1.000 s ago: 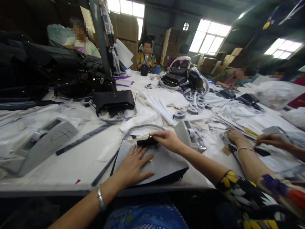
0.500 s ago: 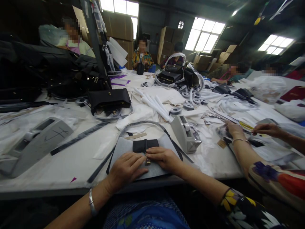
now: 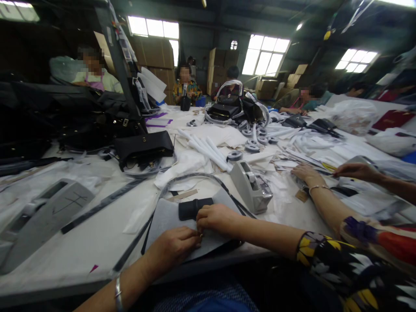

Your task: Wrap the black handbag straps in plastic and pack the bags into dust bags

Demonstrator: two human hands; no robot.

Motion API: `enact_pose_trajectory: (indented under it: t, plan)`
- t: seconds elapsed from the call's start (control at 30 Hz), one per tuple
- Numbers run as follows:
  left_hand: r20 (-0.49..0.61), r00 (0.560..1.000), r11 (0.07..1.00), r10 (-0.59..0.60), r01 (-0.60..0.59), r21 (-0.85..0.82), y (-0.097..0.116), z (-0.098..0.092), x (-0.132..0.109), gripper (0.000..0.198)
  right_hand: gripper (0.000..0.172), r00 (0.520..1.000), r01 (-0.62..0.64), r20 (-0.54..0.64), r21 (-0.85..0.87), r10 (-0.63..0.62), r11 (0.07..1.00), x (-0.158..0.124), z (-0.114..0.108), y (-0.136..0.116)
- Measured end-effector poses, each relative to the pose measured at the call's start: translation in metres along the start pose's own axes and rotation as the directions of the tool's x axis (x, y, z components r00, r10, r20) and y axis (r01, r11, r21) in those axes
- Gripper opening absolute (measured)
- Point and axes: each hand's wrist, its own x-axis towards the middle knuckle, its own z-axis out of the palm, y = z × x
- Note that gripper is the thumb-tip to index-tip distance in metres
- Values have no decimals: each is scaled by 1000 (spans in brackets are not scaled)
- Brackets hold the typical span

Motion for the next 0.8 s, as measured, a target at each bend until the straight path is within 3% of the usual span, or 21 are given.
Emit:
enact_pose_trajectory:
  t: [0.13, 0.33, 0.5, 0.63, 0.8]
  plan:
    - [-20, 1000, 1000, -12, 12, -20, 1, -1, 1, 23, 12, 982, 182, 59, -50, -179, 982, 11, -13, 13]
    - [-61, 998, 1000, -6, 4, -26, 2, -2, 2, 25, 12, 979, 200, 83, -159, -189, 967, 13, -1, 18]
    - [-70, 997, 1000, 29, -30, -2, 1, -2, 2, 24, 17, 997, 49, 61, -155, -40, 987, 12, 6, 1]
    - [-69, 995, 996, 71, -67, 62, -2, 3, 0, 23, 21, 991, -122, 47, -91, 127, 988, 12, -2, -9]
    - [-124, 986, 972, 108, -78, 221, -7, 9, 3, 29, 24, 989, -122, 94, 82, 114, 989, -5, -11, -5]
